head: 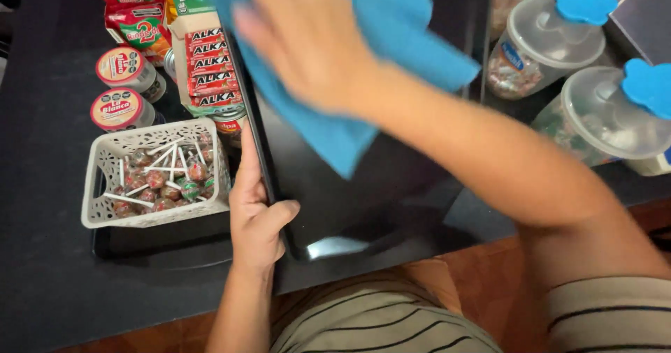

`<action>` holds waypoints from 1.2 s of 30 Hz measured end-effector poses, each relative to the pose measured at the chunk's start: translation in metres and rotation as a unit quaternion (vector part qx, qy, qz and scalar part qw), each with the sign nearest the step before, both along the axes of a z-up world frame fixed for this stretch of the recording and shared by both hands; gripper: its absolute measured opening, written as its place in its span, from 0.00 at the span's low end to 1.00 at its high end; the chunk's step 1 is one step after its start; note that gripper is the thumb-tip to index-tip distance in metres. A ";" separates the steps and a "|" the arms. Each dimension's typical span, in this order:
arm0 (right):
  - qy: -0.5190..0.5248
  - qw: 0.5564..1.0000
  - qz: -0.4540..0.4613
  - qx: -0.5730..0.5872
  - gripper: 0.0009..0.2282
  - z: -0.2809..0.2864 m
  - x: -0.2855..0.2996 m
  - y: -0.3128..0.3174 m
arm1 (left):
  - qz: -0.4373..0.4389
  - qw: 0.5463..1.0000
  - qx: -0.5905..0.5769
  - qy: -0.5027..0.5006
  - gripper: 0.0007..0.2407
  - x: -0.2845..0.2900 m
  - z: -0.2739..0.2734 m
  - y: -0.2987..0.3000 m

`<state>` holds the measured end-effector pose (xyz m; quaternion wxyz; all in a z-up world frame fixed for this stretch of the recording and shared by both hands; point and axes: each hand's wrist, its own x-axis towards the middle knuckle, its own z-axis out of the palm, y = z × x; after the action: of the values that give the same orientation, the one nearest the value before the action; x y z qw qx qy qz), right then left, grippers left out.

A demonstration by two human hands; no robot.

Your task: Cleaning and wiping down various grocery items including packets and cans, and cleaning a black tray with a blue cloth.

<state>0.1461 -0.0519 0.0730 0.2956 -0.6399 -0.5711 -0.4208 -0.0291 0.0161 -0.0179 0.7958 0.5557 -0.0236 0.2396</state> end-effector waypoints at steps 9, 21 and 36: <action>0.192 0.942 0.252 -0.111 0.19 -0.110 -0.083 -0.078 | -0.038 0.986 -0.057 -0.154 0.38 0.011 -0.019 0.007; 0.153 0.944 0.017 -0.291 0.14 -0.140 -0.028 -0.217 | 0.086 0.996 0.000 -0.033 0.40 0.009 -0.016 0.001; 0.064 0.985 -0.008 -0.162 0.17 -0.047 -0.040 -0.069 | 0.138 0.989 0.042 0.014 0.39 0.001 0.012 -0.015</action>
<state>0.1057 -0.1214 0.0264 0.2205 -0.7094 -0.6064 -0.2834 -0.0282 0.0008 -0.0060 0.7314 0.5899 0.0547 0.3378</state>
